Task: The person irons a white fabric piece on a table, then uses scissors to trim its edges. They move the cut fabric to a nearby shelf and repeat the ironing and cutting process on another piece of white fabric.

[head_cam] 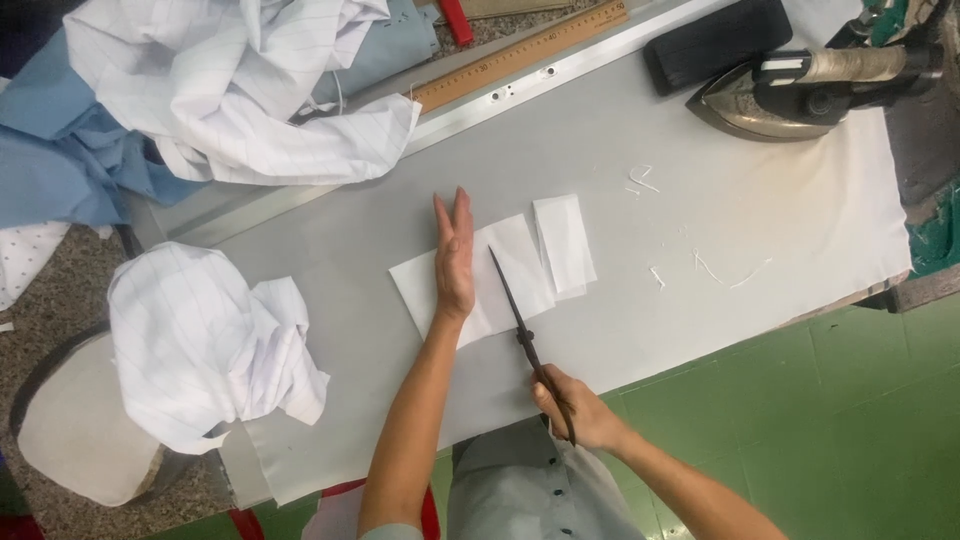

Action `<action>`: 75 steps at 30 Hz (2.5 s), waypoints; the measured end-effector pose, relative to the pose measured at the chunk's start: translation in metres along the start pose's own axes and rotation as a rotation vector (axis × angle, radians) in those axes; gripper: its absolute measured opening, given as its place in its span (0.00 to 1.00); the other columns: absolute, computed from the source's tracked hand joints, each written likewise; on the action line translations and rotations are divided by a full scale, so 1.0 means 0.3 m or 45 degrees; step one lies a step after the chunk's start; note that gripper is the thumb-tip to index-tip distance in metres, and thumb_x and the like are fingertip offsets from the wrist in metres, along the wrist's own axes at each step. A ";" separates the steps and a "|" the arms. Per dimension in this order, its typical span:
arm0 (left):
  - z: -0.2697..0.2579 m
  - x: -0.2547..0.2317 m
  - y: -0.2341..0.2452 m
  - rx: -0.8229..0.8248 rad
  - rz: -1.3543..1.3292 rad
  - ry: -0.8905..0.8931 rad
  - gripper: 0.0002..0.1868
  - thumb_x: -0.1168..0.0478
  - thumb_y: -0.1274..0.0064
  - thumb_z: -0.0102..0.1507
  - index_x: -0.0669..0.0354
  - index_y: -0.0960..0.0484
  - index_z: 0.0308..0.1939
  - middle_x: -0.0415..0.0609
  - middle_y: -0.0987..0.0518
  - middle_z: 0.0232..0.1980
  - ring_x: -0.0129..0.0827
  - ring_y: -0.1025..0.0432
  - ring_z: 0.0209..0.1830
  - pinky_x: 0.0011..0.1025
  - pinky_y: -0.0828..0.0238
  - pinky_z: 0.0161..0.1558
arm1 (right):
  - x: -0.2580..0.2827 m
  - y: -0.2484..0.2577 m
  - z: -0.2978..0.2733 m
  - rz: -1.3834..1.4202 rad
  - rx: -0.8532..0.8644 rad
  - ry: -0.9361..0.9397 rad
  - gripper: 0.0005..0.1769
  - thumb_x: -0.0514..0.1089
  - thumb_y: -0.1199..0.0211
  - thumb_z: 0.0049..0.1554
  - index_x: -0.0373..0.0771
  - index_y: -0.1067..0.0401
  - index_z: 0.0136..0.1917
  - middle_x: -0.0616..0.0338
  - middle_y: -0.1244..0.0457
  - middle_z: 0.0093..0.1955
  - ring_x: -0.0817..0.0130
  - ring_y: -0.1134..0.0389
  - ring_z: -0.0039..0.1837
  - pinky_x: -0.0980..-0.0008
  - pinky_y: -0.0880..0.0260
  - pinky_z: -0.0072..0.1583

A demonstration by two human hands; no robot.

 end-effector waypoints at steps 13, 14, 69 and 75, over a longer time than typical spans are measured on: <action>-0.009 0.023 0.023 -0.020 0.261 -0.103 0.34 0.45 0.88 0.74 0.44 0.73 0.82 0.45 0.61 0.87 0.33 0.63 0.85 0.32 0.67 0.83 | -0.016 0.042 0.103 -0.264 -0.133 -0.061 0.37 0.71 0.57 0.64 0.34 0.31 0.51 0.53 0.38 0.24 0.64 0.33 0.28 0.69 0.33 0.33; -0.005 0.029 0.029 -0.042 0.257 -0.110 0.34 0.46 0.88 0.74 0.45 0.73 0.82 0.46 0.60 0.86 0.34 0.63 0.85 0.32 0.66 0.83 | 0.034 0.051 0.075 -0.197 -0.127 -0.019 0.34 0.68 0.56 0.64 0.34 0.30 0.49 0.55 0.39 0.23 0.65 0.34 0.27 0.70 0.34 0.32; -0.102 -0.437 -0.520 0.241 0.777 0.725 0.08 0.60 0.35 0.56 0.62 0.09 0.33 0.49 0.11 0.36 0.28 0.22 0.33 0.25 0.26 0.36 | 0.172 0.800 -0.571 -0.291 0.941 0.461 0.42 0.74 0.62 0.59 0.36 0.36 0.62 0.67 0.44 0.27 0.76 0.46 0.26 0.78 0.33 0.42; -0.111 -0.418 -0.515 0.303 0.796 0.760 0.09 0.60 0.34 0.55 0.62 0.09 0.34 0.48 0.12 0.35 0.27 0.23 0.31 0.23 0.30 0.33 | 0.149 0.797 -0.558 -0.211 0.948 0.373 0.44 0.75 0.58 0.57 0.35 0.36 0.64 0.66 0.44 0.31 0.79 0.45 0.26 0.78 0.35 0.37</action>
Point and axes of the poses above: each hand's wrist, its own z-axis towards the middle knuckle, its own y-axis out of the back of the hand, x = y × z, the point moved 3 cm from there along z, towards the middle knuckle
